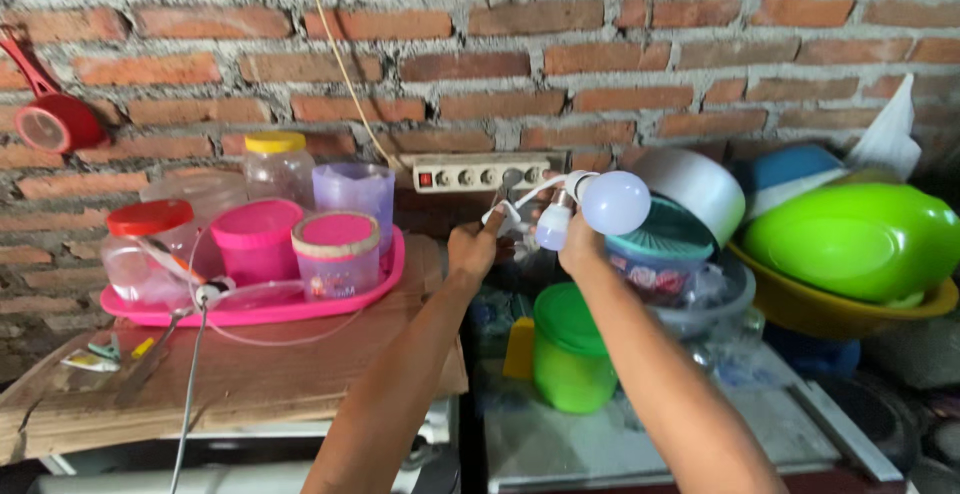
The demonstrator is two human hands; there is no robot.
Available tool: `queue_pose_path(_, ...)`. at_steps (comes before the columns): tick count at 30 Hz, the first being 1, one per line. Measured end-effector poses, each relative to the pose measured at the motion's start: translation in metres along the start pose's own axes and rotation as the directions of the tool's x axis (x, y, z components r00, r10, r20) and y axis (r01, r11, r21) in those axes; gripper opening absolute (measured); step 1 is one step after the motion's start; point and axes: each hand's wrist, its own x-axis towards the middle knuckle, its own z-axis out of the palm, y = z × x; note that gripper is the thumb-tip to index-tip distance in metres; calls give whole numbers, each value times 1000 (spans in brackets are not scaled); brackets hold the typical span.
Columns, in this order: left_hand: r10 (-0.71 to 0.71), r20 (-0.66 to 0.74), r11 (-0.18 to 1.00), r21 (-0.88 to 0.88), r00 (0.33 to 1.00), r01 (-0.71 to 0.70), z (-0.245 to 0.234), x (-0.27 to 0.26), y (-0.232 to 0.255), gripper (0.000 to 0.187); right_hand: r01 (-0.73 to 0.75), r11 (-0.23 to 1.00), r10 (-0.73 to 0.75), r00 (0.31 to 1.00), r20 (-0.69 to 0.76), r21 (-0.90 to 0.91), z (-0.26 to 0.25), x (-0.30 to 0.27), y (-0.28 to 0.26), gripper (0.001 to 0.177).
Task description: The person installs light bulbs into a dual-bulb socket, plugs it into a wall outlet, and tests the bulbs. They then move to another room, plug the socket into a power strip, and install additional bulbs, testing them again.
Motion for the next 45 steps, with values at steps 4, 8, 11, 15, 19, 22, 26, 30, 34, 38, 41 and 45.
queue_pose_path(4,75,-93,967,250,993,-49,2,26,-12,57,150,989,-150,988,43,-2,9,22,11,42)
queue_pose_path(8,24,-73,994,110,997,-16,1,49,-26,59,245,742,-236,967,99,-623,10,43,17,42)
queue_pose_path(11,31,-60,996,79,998,-26,3,65,-36,58,196,578,-229,971,73,-792,11,61,17,53)
queue_pose_path(15,153,-93,956,265,984,-124,-1,84,-48,57,247,695,-218,967,130,-675,13,89,20,40)
queue_pose_path(19,111,-138,913,406,984,-46,-6,100,-58,51,206,650,-163,978,131,-731,8,112,31,37)
queue_pose_path(22,43,-108,983,180,993,-23,-5,109,-64,45,221,711,-140,975,174,-668,7,130,40,37)
queue_pose_path(26,123,-163,925,376,979,-53,-12,117,-71,37,327,703,-141,935,326,-632,6,138,45,35)
queue_pose_path(30,100,-212,874,485,972,16,-15,127,-73,36,351,660,-131,924,358,-664,12,134,42,34)
queue_pose_path(34,240,-220,832,548,946,-83,-22,138,-79,36,400,619,-168,908,384,-675,17,136,44,33)
queue_pose_path(38,341,-248,789,600,907,-133,-28,145,-76,38,311,672,-138,944,300,-672,18,156,56,32)
queue_pose_path(41,343,-267,809,570,901,-140,-29,145,-66,39,320,687,-174,944,279,-652,15,172,68,31)
queue_pose_path(45,432,-271,779,593,860,-204,-30,132,-48,54,273,692,-160,961,226,-668,16,183,77,29)
